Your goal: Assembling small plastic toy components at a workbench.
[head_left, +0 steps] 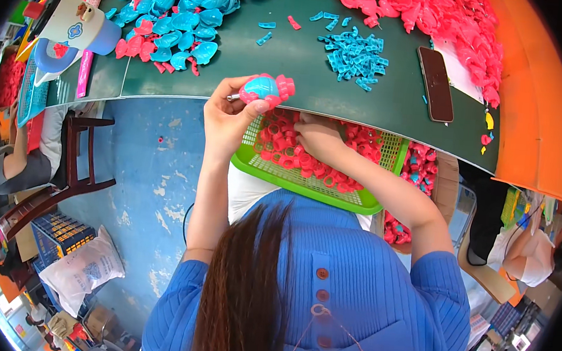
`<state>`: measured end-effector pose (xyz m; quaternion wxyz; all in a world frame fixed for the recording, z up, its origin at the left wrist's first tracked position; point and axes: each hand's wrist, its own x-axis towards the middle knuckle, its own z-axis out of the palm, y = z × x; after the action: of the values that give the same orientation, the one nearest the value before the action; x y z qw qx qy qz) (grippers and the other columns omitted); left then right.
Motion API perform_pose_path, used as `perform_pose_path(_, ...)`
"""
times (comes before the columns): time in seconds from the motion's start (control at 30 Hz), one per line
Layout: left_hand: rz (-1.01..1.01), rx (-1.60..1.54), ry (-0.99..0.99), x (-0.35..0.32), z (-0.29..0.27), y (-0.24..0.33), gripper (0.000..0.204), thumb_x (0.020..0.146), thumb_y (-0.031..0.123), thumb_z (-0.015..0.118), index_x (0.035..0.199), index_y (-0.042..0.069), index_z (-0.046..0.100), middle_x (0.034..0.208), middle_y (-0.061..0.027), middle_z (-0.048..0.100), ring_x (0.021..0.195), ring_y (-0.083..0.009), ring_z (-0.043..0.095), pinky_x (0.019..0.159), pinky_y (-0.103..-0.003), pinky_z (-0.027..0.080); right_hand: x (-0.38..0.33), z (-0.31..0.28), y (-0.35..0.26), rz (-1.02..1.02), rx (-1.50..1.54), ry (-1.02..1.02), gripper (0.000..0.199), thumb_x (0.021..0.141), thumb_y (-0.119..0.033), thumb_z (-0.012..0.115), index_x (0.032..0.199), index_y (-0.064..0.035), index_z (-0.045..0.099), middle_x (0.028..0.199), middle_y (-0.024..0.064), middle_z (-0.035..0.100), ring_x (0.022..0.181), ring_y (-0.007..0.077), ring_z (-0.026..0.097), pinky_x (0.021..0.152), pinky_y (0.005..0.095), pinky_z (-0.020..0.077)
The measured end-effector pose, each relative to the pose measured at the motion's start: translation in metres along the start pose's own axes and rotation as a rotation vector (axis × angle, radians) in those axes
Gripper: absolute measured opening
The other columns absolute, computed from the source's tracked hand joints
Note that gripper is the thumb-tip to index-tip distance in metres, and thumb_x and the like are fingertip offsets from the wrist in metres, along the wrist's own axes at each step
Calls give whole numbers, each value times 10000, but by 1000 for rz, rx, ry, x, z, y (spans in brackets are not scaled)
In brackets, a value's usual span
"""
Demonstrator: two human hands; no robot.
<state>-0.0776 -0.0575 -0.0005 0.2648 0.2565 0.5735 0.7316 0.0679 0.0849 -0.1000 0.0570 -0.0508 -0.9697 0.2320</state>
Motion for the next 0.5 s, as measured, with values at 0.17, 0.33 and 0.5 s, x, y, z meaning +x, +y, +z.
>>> perform_pose_path(0.17,-27,8,-7,-2,-4,-3,425,730,126,744,1073,-24,542,963,-85,620,850,-123,610,779,-263,494,3,-17,-7,91,172,-125,156,740,-147,613,818,-18,574,871,139,537,808,312,559,698,409,448)
perform_pose_path(0.33,-31,11,-7,1,-7,-5,426,731,134,744,1071,-24,543,960,-86,622,853,-125,612,785,-262,492,-3,-25,-4,114,420,-115,142,755,-146,592,793,-15,554,838,148,523,772,320,556,679,409,438)
perform_pose_path(0.5,-23,0,0,2,-5,-6,427,728,135,747,1069,-21,544,963,-83,625,858,-126,610,791,-260,489,-2,-22,4,17,67,-118,171,741,-148,623,826,-12,564,870,138,533,801,325,548,702,418,434)
